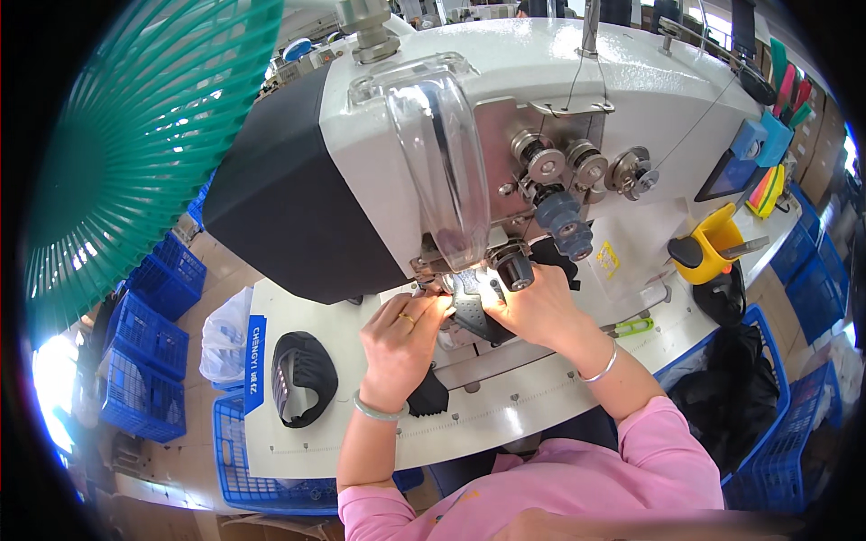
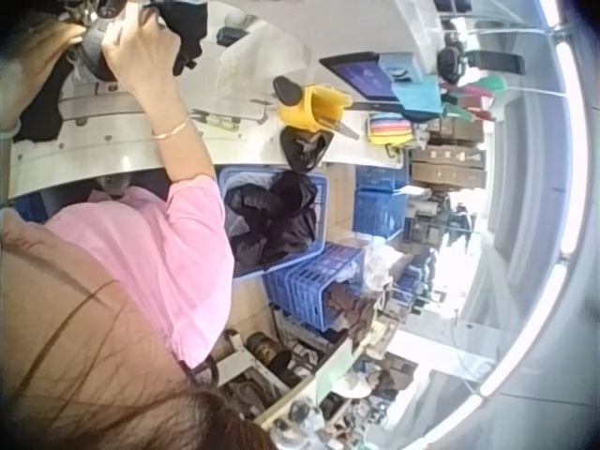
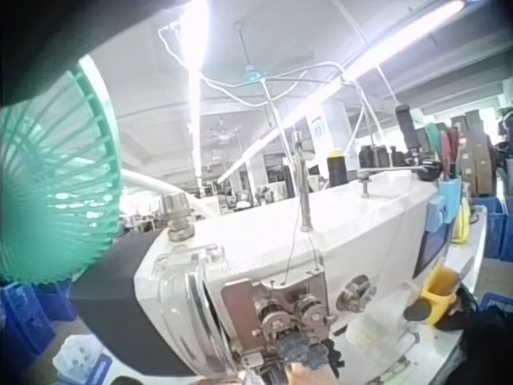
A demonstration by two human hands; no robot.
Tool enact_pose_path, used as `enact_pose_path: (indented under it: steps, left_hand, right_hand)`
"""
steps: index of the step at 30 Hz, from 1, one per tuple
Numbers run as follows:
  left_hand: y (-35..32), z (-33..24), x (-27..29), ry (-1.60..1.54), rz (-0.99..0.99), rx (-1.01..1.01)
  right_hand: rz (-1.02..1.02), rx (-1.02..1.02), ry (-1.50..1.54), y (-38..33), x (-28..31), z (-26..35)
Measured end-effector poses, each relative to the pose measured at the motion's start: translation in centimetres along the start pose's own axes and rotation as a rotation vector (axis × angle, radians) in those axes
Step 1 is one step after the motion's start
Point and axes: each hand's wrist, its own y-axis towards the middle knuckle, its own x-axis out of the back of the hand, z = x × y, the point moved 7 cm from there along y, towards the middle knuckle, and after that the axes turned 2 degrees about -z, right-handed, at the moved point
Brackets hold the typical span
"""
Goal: Operating an industrial sewing machine to stitch together components of a black shoe.
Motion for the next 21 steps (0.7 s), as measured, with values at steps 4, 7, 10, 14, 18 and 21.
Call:
enact_pose_path:
  steps: [4,7,10,14,18,21]
  left_hand:
    - [0.0,-0.5,-0.4,0.074,0.053,-0.056]
    - [0.1,-0.9,-0.5,0.099,0.059,-0.096]
    - [0.0,-0.9,-0.6,0.092,0.049,-0.100]
    - [0.6,0.8,0.1,-0.069,0.054,-0.017]
    - [-1.1,2.5,-0.9,-0.239,0.089,0.161]
    - [-1.7,2.6,-0.8,-0.296,0.095,0.177]
  right_hand:
    - [0.055,0.013,0.006,1.1,-0.3,-0.5]
    - [0.104,0.094,0.108,2.6,-0.6,-1.1]
    - [0.222,0.098,0.124,3.4,-1.2,-1.6]
    - [0.131,0.239,0.223,3.5,-1.1,-1.2]
    - [0.104,0.232,0.201,3.7,-1.3,-1.3]
    - [0.073,0.164,0.098,2.6,-1.4,-1.0]
